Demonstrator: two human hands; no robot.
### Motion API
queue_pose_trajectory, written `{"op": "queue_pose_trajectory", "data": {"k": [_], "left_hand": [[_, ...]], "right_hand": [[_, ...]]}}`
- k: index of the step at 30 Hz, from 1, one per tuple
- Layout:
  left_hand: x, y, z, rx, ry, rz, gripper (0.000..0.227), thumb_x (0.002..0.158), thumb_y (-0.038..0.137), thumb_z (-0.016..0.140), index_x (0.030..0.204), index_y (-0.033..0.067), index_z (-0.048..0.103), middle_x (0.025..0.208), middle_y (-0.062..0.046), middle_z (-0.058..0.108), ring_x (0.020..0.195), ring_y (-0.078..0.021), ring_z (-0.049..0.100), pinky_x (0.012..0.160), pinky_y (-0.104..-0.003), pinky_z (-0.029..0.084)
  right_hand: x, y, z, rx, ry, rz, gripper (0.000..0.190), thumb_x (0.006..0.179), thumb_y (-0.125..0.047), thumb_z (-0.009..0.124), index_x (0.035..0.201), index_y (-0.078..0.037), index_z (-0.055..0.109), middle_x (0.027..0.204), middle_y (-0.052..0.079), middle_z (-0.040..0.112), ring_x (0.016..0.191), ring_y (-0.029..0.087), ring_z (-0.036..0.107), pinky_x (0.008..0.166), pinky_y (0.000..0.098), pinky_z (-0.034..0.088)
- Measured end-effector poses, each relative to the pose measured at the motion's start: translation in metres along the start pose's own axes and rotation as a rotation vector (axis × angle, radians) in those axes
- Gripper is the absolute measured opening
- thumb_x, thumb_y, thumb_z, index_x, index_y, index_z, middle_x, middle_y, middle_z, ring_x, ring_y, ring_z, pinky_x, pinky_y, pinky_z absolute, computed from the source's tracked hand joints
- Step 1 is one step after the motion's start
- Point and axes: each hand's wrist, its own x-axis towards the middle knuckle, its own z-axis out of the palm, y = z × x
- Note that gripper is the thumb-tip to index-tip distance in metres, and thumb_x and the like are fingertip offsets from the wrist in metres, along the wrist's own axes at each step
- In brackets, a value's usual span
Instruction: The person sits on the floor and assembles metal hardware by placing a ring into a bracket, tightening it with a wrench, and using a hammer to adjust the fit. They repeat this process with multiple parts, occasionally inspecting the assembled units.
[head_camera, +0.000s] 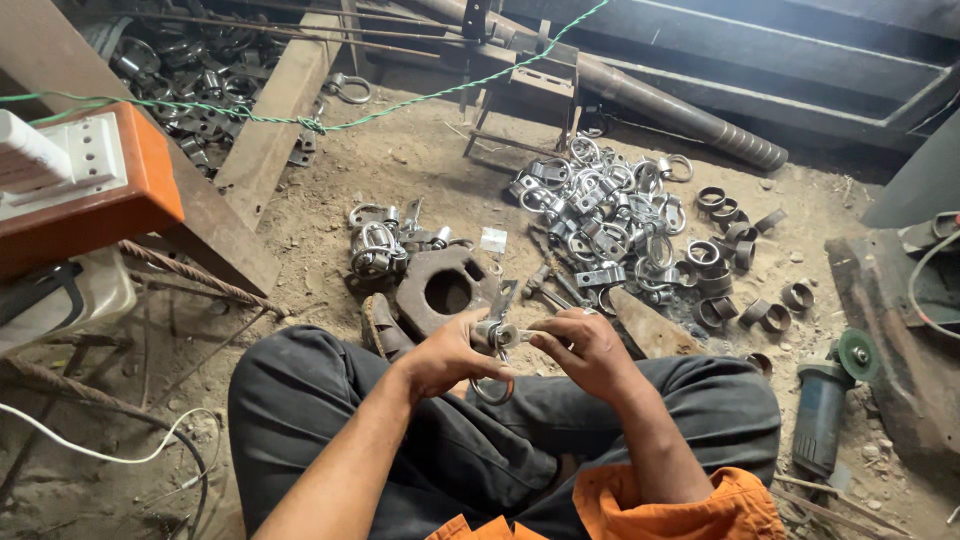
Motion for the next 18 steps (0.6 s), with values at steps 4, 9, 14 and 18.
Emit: {"op": "queue_pose_trajectory", "data": {"k": [4, 9, 14, 18], "left_hand": [[-0.001, -0.001, -0.003, -0.004, -0.038, -0.099, 0.062, 0.071, -0.008, 0.085, 0.127, 0.0023, 0.06, 0.09, 0.001, 0.066, 0.077, -0.0071, 0.064, 0.066, -0.023, 0.053], [-0.003, 0.001, 0.002, 0.092, -0.003, -0.092, 0.064, 0.07, -0.007, 0.086, 0.127, 0.0016, 0.061, 0.093, 0.001, 0.068, 0.079, -0.0067, 0.064, 0.067, -0.023, 0.053], [-0.003, 0.004, 0.007, 0.083, 0.134, 0.026, 0.067, 0.065, -0.003, 0.086, 0.126, 0.0066, 0.059, 0.097, -0.001, 0.073, 0.086, -0.0105, 0.071, 0.073, -0.028, 0.061], [0.006, 0.006, 0.011, 0.462, 0.414, 0.322, 0.06, 0.069, 0.009, 0.094, 0.118, 0.0053, 0.06, 0.096, -0.003, 0.075, 0.088, -0.0137, 0.073, 0.078, -0.031, 0.06]], "right_hand": [[0.0, -0.003, -0.003, -0.08, 0.014, 0.006, 0.02, 0.09, -0.024, 0.073, 0.099, -0.008, 0.08, 0.083, 0.008, 0.073, 0.076, 0.026, 0.066, 0.067, 0.039, 0.052], [-0.002, -0.001, -0.002, -0.055, 0.009, -0.059, 0.019, 0.092, -0.024, 0.072, 0.099, -0.007, 0.077, 0.084, 0.009, 0.071, 0.078, 0.027, 0.065, 0.069, 0.0404, 0.052], [-0.005, 0.009, 0.013, 0.078, -0.056, 0.228, 0.024, 0.095, -0.029, 0.066, 0.099, -0.009, 0.078, 0.081, 0.006, 0.074, 0.07, 0.019, 0.069, 0.063, 0.0366, 0.053], [-0.013, 0.021, 0.048, 0.117, -0.001, 0.486, 0.031, 0.1, -0.033, 0.057, 0.1, -0.01, 0.078, 0.069, 0.004, 0.069, 0.058, 0.015, 0.061, 0.056, 0.0338, 0.049]]}}
